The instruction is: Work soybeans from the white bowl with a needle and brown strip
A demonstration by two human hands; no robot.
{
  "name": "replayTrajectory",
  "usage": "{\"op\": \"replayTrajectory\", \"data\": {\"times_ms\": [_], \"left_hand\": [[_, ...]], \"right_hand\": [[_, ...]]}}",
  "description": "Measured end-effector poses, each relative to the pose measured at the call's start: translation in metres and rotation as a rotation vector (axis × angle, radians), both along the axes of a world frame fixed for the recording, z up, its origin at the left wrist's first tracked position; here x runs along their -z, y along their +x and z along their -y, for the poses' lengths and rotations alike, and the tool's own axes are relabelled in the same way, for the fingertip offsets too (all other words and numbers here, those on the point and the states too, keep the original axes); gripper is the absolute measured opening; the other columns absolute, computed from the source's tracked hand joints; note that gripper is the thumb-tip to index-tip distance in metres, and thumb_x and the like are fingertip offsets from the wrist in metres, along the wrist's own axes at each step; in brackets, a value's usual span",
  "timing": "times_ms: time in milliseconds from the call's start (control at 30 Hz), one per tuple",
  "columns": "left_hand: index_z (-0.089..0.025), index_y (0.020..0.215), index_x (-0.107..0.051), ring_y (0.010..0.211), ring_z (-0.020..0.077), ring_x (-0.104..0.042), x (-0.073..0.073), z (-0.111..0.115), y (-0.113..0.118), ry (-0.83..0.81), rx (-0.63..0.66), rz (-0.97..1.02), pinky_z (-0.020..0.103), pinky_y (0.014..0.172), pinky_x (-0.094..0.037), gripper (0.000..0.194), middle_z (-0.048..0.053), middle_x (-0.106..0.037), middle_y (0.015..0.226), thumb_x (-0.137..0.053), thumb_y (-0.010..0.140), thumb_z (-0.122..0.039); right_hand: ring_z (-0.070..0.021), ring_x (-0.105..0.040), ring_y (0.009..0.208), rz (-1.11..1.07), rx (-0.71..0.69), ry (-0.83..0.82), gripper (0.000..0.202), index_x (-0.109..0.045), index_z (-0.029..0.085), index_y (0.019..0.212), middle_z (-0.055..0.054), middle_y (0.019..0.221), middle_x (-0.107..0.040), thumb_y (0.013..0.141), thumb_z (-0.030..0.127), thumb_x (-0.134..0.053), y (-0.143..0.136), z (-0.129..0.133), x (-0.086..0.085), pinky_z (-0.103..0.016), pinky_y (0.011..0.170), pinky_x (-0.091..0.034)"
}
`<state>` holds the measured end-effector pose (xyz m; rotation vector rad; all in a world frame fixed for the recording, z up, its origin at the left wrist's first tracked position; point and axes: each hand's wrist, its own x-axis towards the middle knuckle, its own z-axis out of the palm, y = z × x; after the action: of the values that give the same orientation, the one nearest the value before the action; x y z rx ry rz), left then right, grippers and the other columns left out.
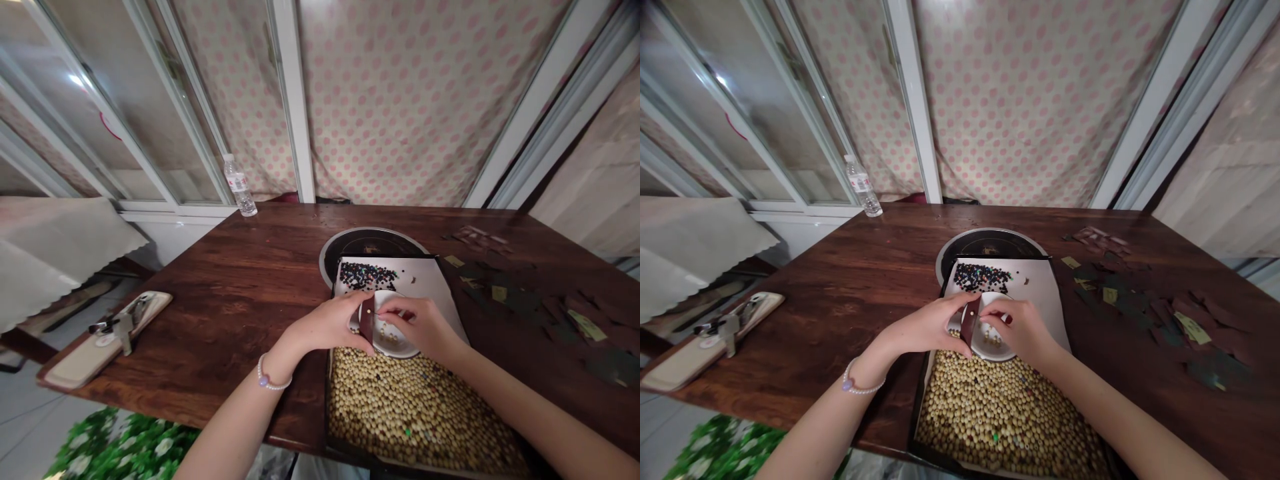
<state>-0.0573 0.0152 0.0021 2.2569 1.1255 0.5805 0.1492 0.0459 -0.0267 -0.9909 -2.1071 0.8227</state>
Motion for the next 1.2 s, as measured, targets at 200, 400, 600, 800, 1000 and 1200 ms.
{"op": "replayTrajectory", "data": {"times_ms": [200, 400, 600, 800, 1000, 1200], "left_hand": [[-0.017, 0.132, -0.042, 0.119, 0.0337, -0.051, -0.0016, 0.001, 0.0009, -0.01, -0.007, 0.008, 0.045, 0.097, -0.042, 0.082, 0.016, -0.053, 0.131, -0.077, 0.063, -0.043], [-0.015, 0.133, -0.041, 0.119, 0.0331, -0.051, -0.0024, 0.0013, 0.0014, -0.02, 0.0, 0.016, 0.044, 0.098, -0.041, 0.083, 0.017, -0.052, 0.132, -0.077, 0.063, -0.043], [-0.017, 0.132, -0.043, 0.119, 0.034, -0.051, -0.0023, 0.001, 0.0017, -0.022, -0.002, 0.011, 0.045, 0.096, -0.042, 0.08, 0.016, -0.054, 0.131, -0.078, 0.063, -0.04], [-0.017, 0.133, -0.043, 0.118, 0.0345, -0.052, -0.0029, 0.001, 0.0027, -0.024, -0.01, 0.018, 0.045, 0.096, -0.042, 0.082, 0.016, -0.054, 0.131, -0.079, 0.061, -0.038], [-0.013, 0.135, -0.041, 0.119, 0.033, -0.052, -0.0028, 0.0006, 0.0023, -0.039, -0.014, 0.003, 0.044, 0.099, -0.041, 0.087, 0.018, -0.052, 0.134, -0.079, 0.061, -0.037], [-0.014, 0.134, -0.043, 0.121, 0.0336, -0.051, -0.0033, 0.0007, 0.0028, -0.034, -0.014, 0.002, 0.044, 0.099, -0.041, 0.083, 0.018, -0.05, 0.136, -0.079, 0.061, -0.036]], "right_hand": [[-0.0142, -0.063, 0.064, -0.024, 0.017, -0.041, 0.01, -0.07, 0.021, 0.074, 0.002, 0.073, -0.073, 0.079, 0.02, -0.061, 0.0001, 0.0011, -0.0023, -0.023, 0.057, -0.047], [-0.0138, -0.063, 0.063, 0.054, 0.005, 0.037, 0.013, -0.07, 0.022, 0.073, 0.003, 0.072, -0.072, 0.08, 0.018, -0.059, -0.0001, 0.001, -0.0014, -0.023, 0.059, -0.045], [-0.0141, -0.064, 0.063, 0.059, -0.01, 0.081, 0.012, -0.07, 0.022, 0.073, 0.002, 0.072, -0.073, 0.079, 0.017, -0.061, 0.0004, 0.0023, -0.0012, -0.023, 0.058, -0.045], [-0.0134, -0.062, 0.06, 0.038, -0.017, 0.134, 0.011, -0.069, 0.02, 0.074, 0.001, 0.071, -0.071, 0.08, 0.019, -0.06, -0.0003, 0.0048, -0.0015, -0.022, 0.056, -0.045], [-0.0134, -0.062, 0.063, 0.066, -0.079, 0.229, 0.012, -0.068, 0.018, 0.073, 0.0, 0.071, -0.07, 0.08, 0.013, -0.06, 0.0013, 0.0037, 0.0009, -0.023, 0.059, -0.045], [-0.0137, -0.06, 0.062, 0.108, -0.119, 0.248, 0.017, -0.068, 0.018, 0.068, -0.001, 0.068, -0.068, 0.08, 0.011, -0.058, 0.0018, 0.0029, -0.0002, -0.024, 0.059, -0.043]]}}
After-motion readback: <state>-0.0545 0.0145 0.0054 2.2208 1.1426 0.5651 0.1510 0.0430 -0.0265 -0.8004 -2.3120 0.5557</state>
